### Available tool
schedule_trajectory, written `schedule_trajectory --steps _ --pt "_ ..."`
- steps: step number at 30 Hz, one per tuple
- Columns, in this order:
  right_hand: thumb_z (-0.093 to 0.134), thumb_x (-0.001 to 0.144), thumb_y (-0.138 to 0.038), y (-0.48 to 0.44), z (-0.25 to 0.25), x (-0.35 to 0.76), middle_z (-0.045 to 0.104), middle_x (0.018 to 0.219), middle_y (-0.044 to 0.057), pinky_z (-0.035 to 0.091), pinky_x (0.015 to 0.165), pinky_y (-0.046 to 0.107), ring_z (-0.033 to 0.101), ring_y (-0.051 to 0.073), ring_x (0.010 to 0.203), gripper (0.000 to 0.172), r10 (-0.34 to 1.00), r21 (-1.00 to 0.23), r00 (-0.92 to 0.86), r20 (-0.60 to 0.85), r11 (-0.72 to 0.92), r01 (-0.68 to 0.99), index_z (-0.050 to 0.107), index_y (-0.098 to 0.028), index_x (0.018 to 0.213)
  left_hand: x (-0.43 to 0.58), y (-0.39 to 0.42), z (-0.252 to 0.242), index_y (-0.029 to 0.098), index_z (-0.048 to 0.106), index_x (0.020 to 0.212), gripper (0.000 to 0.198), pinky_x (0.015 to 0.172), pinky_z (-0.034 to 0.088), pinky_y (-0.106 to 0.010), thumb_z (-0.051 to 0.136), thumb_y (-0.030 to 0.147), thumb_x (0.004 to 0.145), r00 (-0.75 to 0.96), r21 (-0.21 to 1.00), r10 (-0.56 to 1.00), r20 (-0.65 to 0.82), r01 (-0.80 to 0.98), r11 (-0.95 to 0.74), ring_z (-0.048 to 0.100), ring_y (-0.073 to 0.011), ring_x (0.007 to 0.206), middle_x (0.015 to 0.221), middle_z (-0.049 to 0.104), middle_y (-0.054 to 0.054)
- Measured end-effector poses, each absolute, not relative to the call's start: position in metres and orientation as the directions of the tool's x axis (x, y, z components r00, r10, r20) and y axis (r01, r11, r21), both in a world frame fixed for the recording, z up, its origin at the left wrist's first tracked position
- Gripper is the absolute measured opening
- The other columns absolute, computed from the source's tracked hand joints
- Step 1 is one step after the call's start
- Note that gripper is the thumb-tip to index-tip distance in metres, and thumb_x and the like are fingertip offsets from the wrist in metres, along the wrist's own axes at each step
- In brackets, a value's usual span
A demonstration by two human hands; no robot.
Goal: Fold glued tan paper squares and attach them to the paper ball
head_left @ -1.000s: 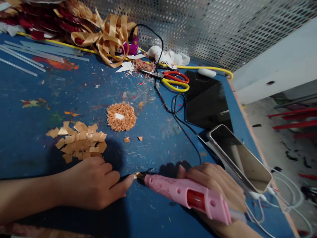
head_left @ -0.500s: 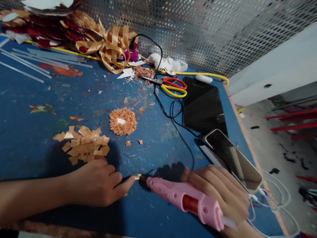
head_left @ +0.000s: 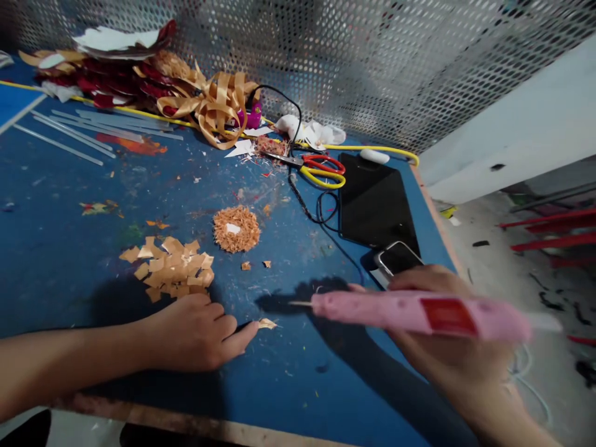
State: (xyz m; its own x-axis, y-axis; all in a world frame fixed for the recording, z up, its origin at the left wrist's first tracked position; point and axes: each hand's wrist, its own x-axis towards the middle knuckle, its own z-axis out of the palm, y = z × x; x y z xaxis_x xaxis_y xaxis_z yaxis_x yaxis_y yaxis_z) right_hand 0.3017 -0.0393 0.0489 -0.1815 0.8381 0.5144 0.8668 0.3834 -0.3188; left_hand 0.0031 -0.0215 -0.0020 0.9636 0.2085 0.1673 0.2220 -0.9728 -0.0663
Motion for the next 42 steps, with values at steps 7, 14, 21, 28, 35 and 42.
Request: schedule_trajectory --steps 7,14,21,28,35,42 --pt "0.055 0.088 -0.040 -0.052 -0.013 0.316 0.066 0.073 0.006 0.050 0.054 0.031 0.064 0.021 0.064 0.025 0.899 -0.419 -0.042 0.436 0.244 0.875 0.060 -0.018 0.079 -0.001 -0.018 0.006 0.016 0.061 0.109 0.021 0.044 0.031 -0.030 0.052 0.024 0.092 0.959 -0.040 0.180 0.218 0.193 -0.980 0.049 -0.0121 0.049 0.057 0.052 0.005" --pt "0.050 0.090 -0.027 -0.048 -0.018 0.306 0.060 0.075 0.005 0.048 0.056 0.029 0.058 0.018 0.063 0.012 0.902 -0.480 -0.052 0.428 0.276 0.833 0.054 -0.019 0.083 0.007 -0.019 0.006 0.018 0.056 0.120 0.032 0.049 0.028 -0.030 0.047 0.034 0.094 0.954 -0.030 0.248 0.171 0.256 -0.966 0.049 -0.0118 0.051 0.061 0.055 0.005" --pt "0.050 0.090 -0.023 -0.047 -0.019 0.307 0.061 0.082 0.007 0.048 0.061 0.030 0.060 0.019 0.071 0.006 0.900 -0.483 -0.096 0.425 0.315 0.817 0.053 -0.018 0.090 0.010 -0.022 0.003 0.015 0.051 0.126 0.043 0.049 0.032 -0.032 0.039 0.043 0.095 0.942 0.012 0.313 0.124 0.314 -0.949 0.053 -0.0152 0.052 0.064 0.058 0.003" --pt "0.049 0.091 -0.024 -0.048 -0.018 0.309 0.060 0.080 0.006 0.049 0.060 0.031 0.059 0.018 0.068 0.005 0.906 -0.485 -0.102 0.411 0.312 0.817 0.051 -0.020 0.089 0.009 -0.021 0.002 0.017 0.060 0.110 0.027 0.056 0.036 -0.030 0.048 0.034 0.092 0.892 -0.011 0.362 0.271 0.379 -0.925 0.054 -0.0149 0.058 0.065 0.057 0.003" --pt "0.050 0.090 -0.021 -0.045 -0.016 0.310 0.057 0.077 0.004 0.049 0.056 0.028 0.057 0.016 0.064 0.001 0.890 -0.460 -0.139 0.434 0.352 0.816 0.049 -0.020 0.089 0.012 -0.019 0.003 0.019 0.053 0.126 0.039 0.059 0.034 -0.031 0.046 0.038 0.093 0.903 0.025 0.411 0.123 0.411 -0.911 0.052 -0.0173 0.062 0.073 0.056 0.000" --pt "0.048 0.091 -0.022 -0.046 -0.014 0.309 0.057 0.077 0.005 0.049 0.055 0.028 0.057 0.017 0.065 0.002 0.888 -0.454 -0.151 0.433 0.360 0.815 0.049 -0.020 0.090 0.016 -0.019 0.001 0.019 0.048 0.132 0.052 0.058 0.034 -0.031 0.038 0.052 0.093 0.897 0.055 0.437 0.067 0.434 -0.899 0.051 -0.0177 0.062 0.080 0.057 -0.004"
